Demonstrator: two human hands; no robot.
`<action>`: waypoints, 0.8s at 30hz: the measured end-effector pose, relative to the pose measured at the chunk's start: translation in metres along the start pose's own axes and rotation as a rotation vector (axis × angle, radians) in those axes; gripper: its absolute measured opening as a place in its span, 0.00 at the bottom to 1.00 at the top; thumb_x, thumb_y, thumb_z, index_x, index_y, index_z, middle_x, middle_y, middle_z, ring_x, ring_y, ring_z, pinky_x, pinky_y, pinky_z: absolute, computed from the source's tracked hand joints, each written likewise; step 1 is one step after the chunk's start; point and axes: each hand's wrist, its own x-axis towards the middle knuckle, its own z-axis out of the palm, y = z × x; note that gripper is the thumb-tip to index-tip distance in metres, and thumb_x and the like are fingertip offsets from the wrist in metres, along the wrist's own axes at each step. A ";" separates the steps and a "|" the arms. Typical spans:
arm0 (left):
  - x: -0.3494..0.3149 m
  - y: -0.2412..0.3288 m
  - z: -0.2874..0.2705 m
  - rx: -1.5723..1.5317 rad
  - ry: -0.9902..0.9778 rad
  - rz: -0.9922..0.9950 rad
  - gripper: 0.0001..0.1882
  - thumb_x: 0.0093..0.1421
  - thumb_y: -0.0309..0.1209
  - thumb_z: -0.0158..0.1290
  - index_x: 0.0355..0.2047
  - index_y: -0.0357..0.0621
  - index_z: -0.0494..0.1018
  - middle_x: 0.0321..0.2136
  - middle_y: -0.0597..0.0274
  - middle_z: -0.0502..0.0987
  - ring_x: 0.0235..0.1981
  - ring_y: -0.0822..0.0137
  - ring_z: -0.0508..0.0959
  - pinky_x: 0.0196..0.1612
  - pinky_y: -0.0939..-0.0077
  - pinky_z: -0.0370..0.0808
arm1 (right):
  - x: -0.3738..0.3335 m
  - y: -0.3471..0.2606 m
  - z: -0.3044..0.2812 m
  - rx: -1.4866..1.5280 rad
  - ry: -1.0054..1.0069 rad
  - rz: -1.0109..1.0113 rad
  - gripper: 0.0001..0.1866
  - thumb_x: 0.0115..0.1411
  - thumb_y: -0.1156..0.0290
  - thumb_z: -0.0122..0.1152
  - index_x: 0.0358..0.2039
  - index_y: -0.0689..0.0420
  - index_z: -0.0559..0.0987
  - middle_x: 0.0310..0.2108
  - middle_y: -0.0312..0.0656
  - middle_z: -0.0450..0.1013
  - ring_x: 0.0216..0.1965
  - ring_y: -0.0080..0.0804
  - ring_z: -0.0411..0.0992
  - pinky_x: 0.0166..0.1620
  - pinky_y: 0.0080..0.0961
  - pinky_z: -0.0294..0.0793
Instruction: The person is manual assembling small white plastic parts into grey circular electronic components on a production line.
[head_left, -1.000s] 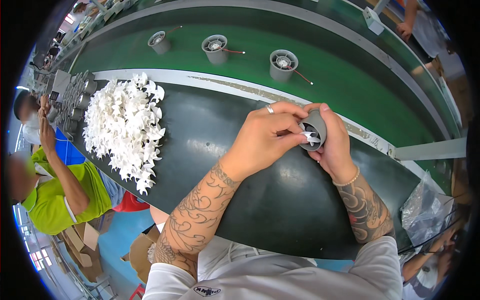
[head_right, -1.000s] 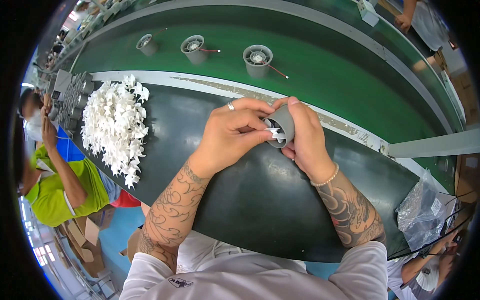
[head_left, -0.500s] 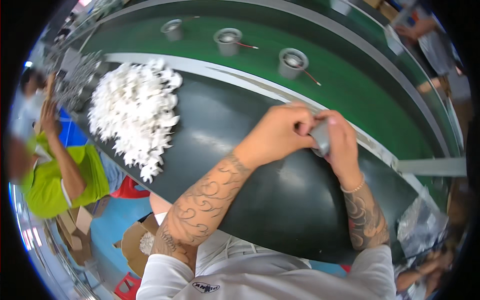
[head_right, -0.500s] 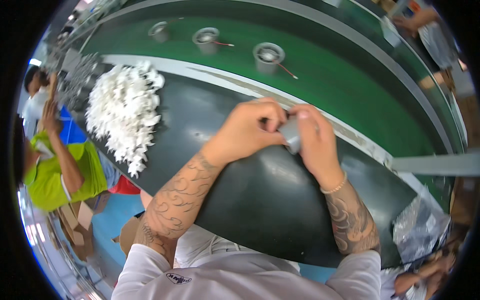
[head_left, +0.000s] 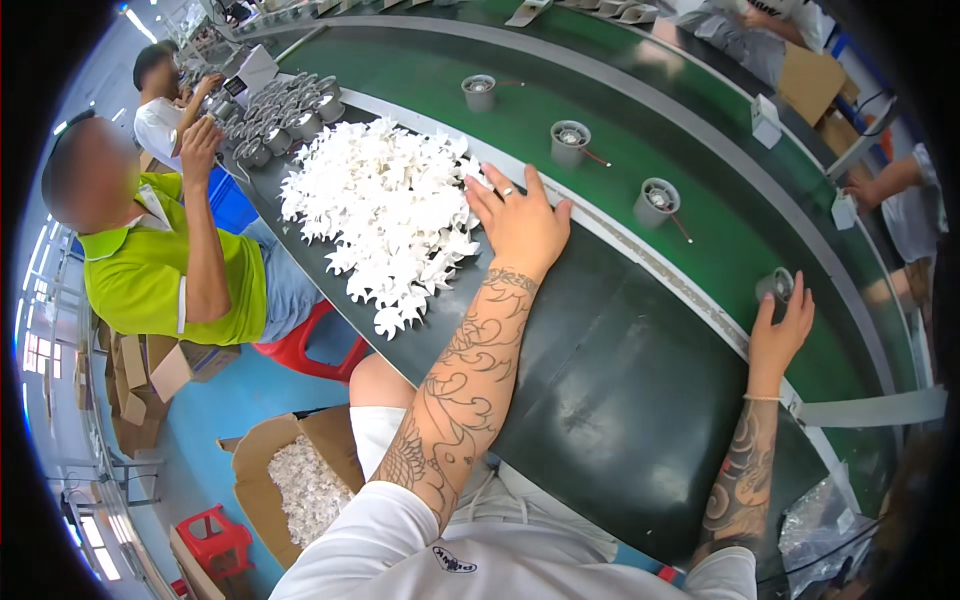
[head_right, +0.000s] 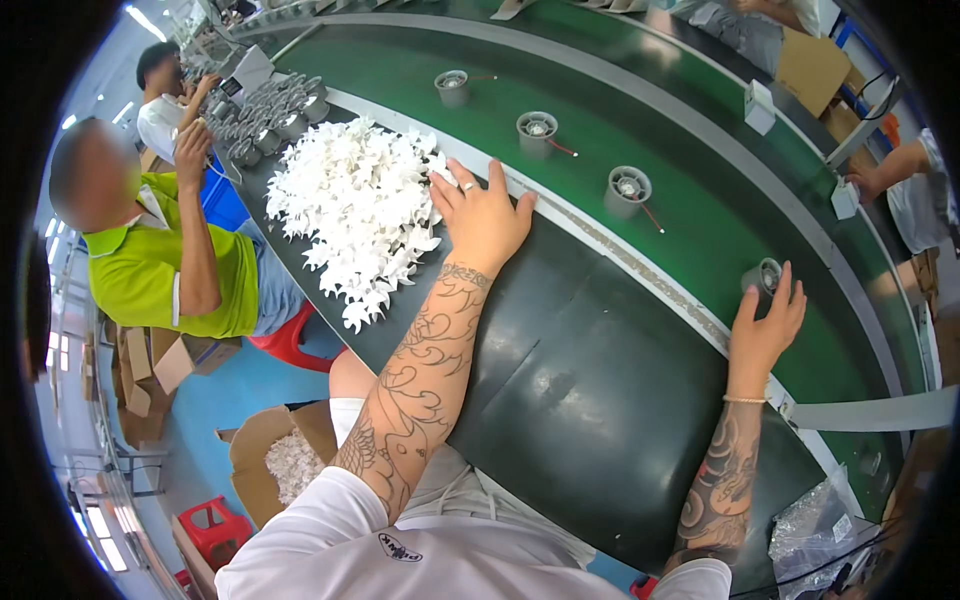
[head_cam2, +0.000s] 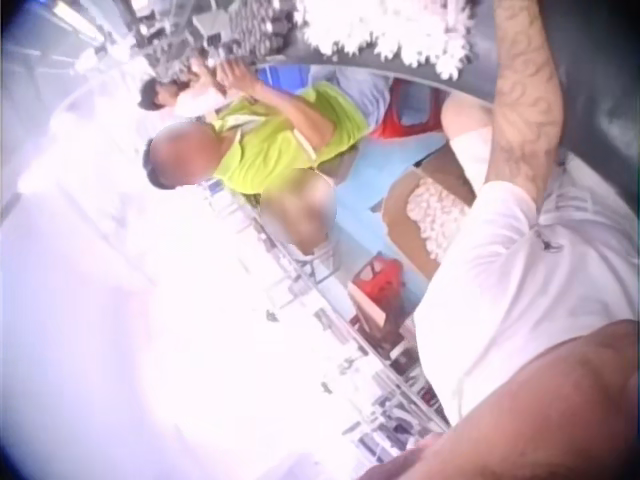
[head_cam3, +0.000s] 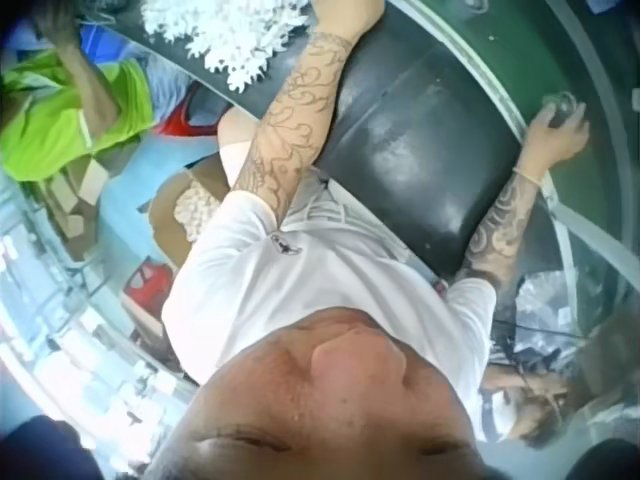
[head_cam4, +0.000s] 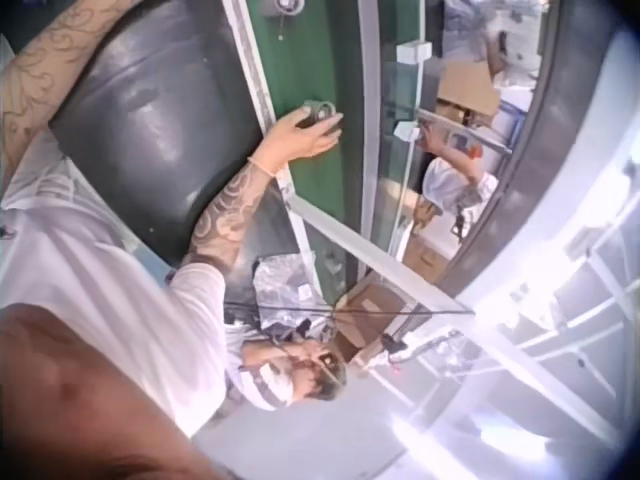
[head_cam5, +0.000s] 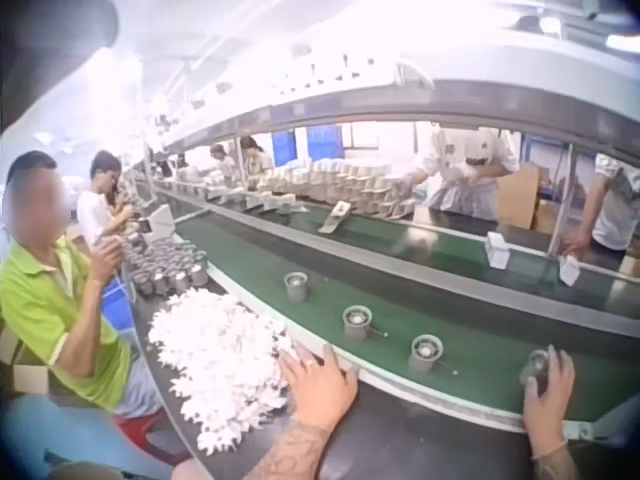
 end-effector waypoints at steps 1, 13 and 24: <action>-0.004 0.002 0.006 0.052 -0.046 -0.014 0.30 0.58 0.46 0.56 0.56 0.42 0.71 0.56 0.33 0.66 0.62 0.36 0.60 0.62 0.37 0.53 | -0.005 -0.010 -0.014 0.084 0.014 -0.033 0.29 0.63 0.68 0.57 0.64 0.54 0.66 0.62 0.55 0.62 0.65 0.54 0.57 0.65 0.45 0.56; 0.015 -0.010 -0.018 -0.530 -0.282 0.161 0.17 0.59 0.31 0.59 0.47 0.35 0.77 0.35 0.42 0.81 0.32 0.47 0.81 0.38 0.65 0.77 | -0.047 0.139 -0.169 0.703 0.700 0.743 0.10 0.63 0.71 0.51 0.42 0.61 0.76 0.32 0.34 0.70 0.33 0.21 0.66 0.34 0.20 0.65; -0.031 0.052 -0.012 -1.225 -0.709 0.011 0.18 0.56 0.22 0.61 0.48 0.39 0.75 0.33 0.64 0.77 0.34 0.73 0.75 0.42 0.78 0.73 | -0.041 0.367 -0.090 -0.185 -0.122 0.417 0.23 0.54 0.65 0.62 0.50 0.61 0.76 0.43 0.60 0.76 0.47 0.58 0.74 0.50 0.42 0.74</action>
